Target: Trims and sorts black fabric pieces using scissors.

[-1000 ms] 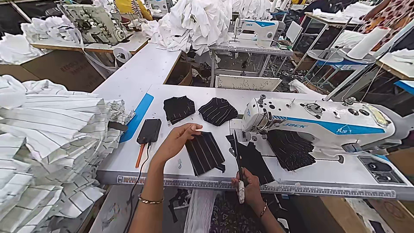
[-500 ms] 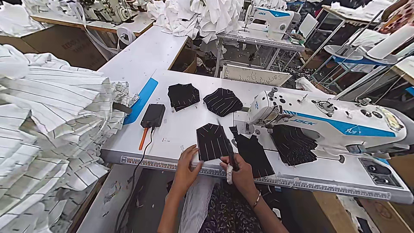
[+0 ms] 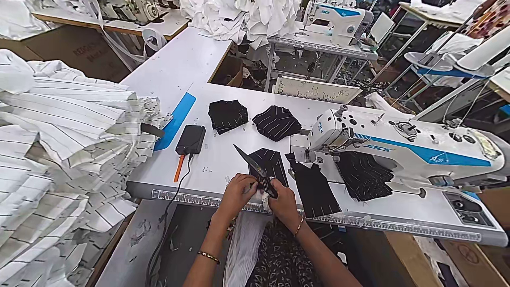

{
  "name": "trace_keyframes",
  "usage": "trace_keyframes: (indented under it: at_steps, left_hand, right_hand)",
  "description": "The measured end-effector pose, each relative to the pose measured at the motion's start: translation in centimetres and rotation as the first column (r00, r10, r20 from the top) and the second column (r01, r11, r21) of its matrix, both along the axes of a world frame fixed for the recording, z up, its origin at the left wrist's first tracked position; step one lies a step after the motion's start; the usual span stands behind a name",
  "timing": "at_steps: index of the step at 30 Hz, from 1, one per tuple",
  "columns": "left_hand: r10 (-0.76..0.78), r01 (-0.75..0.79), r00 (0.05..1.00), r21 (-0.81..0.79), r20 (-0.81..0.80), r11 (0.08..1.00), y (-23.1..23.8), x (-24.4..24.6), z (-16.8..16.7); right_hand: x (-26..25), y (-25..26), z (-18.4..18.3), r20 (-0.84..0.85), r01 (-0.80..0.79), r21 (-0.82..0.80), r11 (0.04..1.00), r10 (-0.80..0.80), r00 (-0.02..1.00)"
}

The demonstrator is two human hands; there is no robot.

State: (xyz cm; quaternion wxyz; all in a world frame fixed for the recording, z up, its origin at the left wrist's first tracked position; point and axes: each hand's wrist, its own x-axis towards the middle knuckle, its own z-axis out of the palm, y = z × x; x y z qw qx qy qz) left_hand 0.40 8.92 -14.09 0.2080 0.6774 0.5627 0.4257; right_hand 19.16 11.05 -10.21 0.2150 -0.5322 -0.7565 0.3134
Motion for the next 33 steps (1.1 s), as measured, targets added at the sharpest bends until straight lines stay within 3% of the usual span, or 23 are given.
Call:
trace_keyframes:
  at_steps: [3,6,12,16,18,21,24,26,29,33]
  left_hand:
    - [0.026,-0.018,0.987,-0.054,0.156,0.998,-0.2,-0.1,0.4]
    - [0.142,-0.144,0.953,-0.013,0.269,0.989,-0.8,-0.2,-0.4]
    - [0.344,-0.386,0.911,0.173,0.23,0.906,-2.9,0.9,-1.1]
    - [0.184,-0.202,0.978,0.251,0.095,0.947,-3.4,3.1,-0.6]
    - [0.05,-0.041,0.998,0.182,-0.046,0.982,-2.6,4.6,0.0]
    - [-0.135,0.114,0.966,-0.108,-0.222,0.988,0.2,5.5,2.3]
    - [-0.125,0.098,0.921,-0.091,-0.368,0.991,3.9,5.7,2.9]
    - [-0.212,0.11,0.899,-0.273,-0.383,0.956,6.0,5.5,4.1]
    - [-0.151,0.137,0.942,-0.069,-0.299,0.988,8.3,5.1,2.0]
    - [-0.269,0.205,0.913,-0.226,-0.308,0.952,9.2,4.3,1.4]
  right_hand:
    - [-0.2,0.3,-0.8,-0.078,0.091,0.053,0.994,-0.087,0.993]
    - [-0.1,0.8,-1.1,-0.152,0.157,0.001,0.988,-0.155,0.976]
    - [0.0,1.4,-1.0,-0.34,0.215,-0.113,0.97,-0.241,0.909]
    - [0.1,1.5,-1.0,-0.463,0.217,-0.147,0.965,-0.261,0.847]
    - [0.1,1.3,-0.5,-0.487,0.217,-0.134,0.967,-0.255,0.836]
    - [0.3,1.0,0.9,-0.483,0.252,-0.044,0.967,-0.242,0.841]
    - [1.1,1.0,2.0,-0.449,0.308,0.161,0.938,-0.208,0.869]
    - [2.0,1.0,2.8,-0.414,0.346,0.259,0.902,-0.22,0.883]
    - [3.7,0.5,3.1,-0.378,0.402,0.34,0.85,-0.268,0.886]
    - [6.1,-0.8,2.1,-0.318,0.463,0.315,0.828,-0.368,0.874]
